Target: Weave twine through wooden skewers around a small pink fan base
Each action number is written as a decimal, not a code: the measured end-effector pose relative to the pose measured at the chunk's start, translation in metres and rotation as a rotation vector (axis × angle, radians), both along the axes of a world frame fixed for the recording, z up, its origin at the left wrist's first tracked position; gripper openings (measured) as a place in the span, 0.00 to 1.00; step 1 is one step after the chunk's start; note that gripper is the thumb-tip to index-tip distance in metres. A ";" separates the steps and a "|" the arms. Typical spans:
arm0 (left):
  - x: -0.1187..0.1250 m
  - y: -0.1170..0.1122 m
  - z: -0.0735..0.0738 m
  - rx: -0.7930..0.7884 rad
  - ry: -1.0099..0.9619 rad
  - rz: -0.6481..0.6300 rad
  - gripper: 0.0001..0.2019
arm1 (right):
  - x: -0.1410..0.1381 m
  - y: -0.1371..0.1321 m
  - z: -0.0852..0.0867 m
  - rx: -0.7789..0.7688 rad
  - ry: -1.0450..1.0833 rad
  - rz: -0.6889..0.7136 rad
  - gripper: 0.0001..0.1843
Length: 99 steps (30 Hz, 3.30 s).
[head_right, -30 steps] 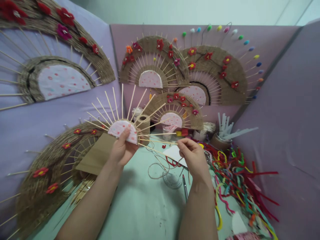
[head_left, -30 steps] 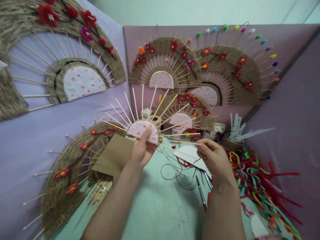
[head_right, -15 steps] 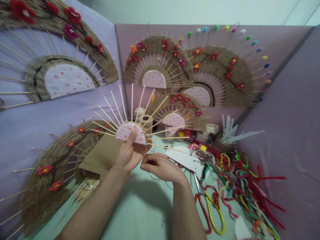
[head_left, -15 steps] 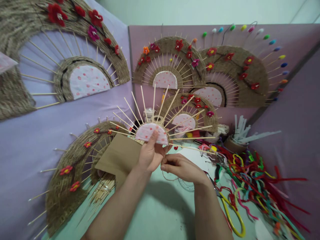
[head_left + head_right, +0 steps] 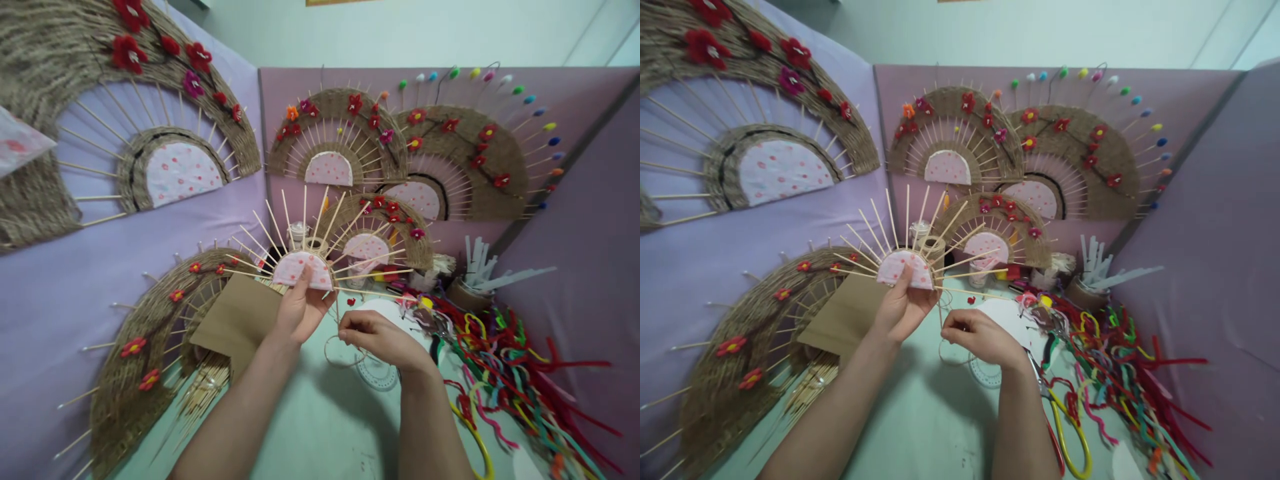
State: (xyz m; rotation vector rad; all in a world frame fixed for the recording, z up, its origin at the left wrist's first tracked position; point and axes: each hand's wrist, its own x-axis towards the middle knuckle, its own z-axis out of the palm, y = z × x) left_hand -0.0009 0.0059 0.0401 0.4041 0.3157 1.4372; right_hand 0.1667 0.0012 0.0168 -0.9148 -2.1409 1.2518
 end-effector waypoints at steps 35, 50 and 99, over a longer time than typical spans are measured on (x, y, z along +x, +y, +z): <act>-0.012 0.017 -0.007 -0.007 0.091 0.290 0.10 | 0.042 -0.016 0.016 0.073 0.714 -0.724 0.09; 0.015 -0.014 0.011 -0.152 -0.048 0.147 0.05 | -0.029 -0.001 -0.014 -0.127 -0.086 0.059 0.03; 0.002 -0.013 0.009 -0.324 0.158 -0.300 0.08 | 0.042 0.030 -0.021 0.184 0.423 -1.051 0.15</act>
